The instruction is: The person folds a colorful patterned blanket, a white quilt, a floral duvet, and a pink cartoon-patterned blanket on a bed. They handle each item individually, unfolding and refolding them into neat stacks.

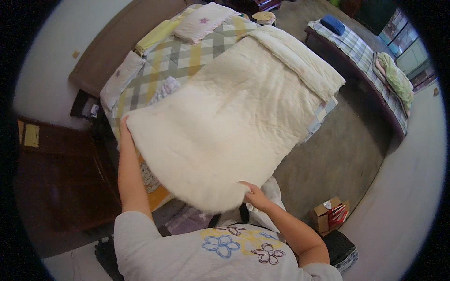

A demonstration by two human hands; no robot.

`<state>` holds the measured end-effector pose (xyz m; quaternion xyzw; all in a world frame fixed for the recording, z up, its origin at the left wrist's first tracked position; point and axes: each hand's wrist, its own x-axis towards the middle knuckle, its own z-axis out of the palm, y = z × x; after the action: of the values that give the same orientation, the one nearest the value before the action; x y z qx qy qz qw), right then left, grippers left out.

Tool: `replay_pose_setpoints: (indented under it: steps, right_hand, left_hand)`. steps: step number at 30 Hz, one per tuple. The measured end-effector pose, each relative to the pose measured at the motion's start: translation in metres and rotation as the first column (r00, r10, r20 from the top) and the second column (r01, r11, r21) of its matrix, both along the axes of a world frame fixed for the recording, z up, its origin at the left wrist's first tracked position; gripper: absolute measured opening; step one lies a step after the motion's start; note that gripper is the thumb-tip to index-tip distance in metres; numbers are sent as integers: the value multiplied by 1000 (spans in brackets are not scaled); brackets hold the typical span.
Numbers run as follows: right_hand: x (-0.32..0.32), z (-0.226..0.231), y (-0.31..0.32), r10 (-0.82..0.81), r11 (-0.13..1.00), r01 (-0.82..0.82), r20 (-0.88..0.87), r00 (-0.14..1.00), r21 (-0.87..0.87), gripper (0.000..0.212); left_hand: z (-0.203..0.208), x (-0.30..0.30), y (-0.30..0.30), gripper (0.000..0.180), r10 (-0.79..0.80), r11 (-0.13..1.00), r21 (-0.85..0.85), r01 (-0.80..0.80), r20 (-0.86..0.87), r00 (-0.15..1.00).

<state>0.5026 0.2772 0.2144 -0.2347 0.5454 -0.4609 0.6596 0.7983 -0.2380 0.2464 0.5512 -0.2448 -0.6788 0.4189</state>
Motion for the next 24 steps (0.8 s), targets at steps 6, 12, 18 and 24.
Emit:
replay_pose_setpoints:
  steps: [6,12,18,24]
  right_hand:
    - [-73,-29,5,-388,919,319,659,644,230,69]
    - [-159,-93,3,-630,775,491,545,553,398,72]
    - [-234,-221,-9,-835,527,717,123,536,457,62]
    - [-267,-236,-25,-893,419,804,35,448,422,59]
  left_hand:
    - [37,-154,-80,34,24,946,-324,-8,45,999]
    - [-69,-381,-88,42,6,849,-418,322,618,787]
    - [-258,-475,-9,86,-264,818,147,556,955,136]
    - [-310,-453,43,72,-210,749,262,608,965,-156]
